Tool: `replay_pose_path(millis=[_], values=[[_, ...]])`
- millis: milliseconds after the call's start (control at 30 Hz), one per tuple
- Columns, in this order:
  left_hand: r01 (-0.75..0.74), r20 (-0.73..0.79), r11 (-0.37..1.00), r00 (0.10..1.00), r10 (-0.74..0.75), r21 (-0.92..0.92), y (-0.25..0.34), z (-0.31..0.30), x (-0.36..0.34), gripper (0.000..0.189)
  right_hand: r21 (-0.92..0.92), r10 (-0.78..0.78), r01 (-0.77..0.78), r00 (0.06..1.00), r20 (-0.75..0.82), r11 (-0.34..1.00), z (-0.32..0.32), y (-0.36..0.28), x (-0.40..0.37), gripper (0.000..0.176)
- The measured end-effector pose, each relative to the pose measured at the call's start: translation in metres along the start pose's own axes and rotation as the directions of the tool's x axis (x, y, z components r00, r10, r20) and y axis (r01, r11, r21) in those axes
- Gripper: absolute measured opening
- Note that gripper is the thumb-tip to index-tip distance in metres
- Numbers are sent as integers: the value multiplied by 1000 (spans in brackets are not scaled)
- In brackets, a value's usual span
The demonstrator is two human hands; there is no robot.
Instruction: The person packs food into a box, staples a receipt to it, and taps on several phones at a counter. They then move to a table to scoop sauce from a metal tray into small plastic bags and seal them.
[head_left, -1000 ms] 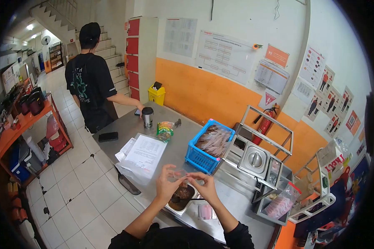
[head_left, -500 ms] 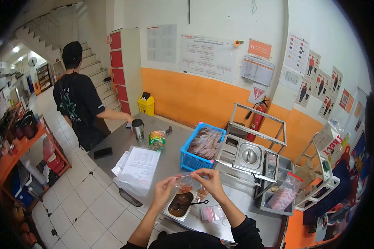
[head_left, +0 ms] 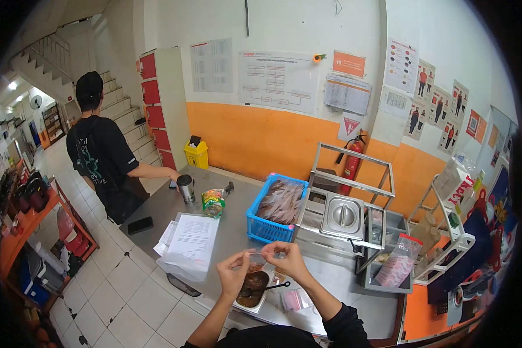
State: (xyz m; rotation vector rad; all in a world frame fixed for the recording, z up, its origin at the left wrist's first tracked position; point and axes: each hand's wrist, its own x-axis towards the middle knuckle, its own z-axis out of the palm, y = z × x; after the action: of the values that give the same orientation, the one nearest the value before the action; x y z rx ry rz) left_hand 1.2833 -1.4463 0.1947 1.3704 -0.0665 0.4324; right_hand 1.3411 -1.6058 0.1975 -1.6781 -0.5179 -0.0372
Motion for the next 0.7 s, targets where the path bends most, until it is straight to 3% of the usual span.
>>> replay_pose_path(millis=[100,300,433,633,700], values=[[-11,-3,998,1000,11,60,-9,1,1,18,-6,4,-4,1000,-1,1000,-1,-3,-2,12],[59,-32,997,998,-61,-52,-3,9,3,17,45,7,-7,1000,-5,999,-4,0,-1,16],[103,16,992,995,-102,-69,2,14,4,16,152,90,-92,996,23,984,-8,-1,-1,12],[78,75,996,994,-74,-44,-9,25,12,16,214,90,-85,996,-13,973,-19,1,0,11],[81,84,996,993,-79,-27,-6,36,19,15,103,40,-35,998,-49,994,-31,-1,6,11]])
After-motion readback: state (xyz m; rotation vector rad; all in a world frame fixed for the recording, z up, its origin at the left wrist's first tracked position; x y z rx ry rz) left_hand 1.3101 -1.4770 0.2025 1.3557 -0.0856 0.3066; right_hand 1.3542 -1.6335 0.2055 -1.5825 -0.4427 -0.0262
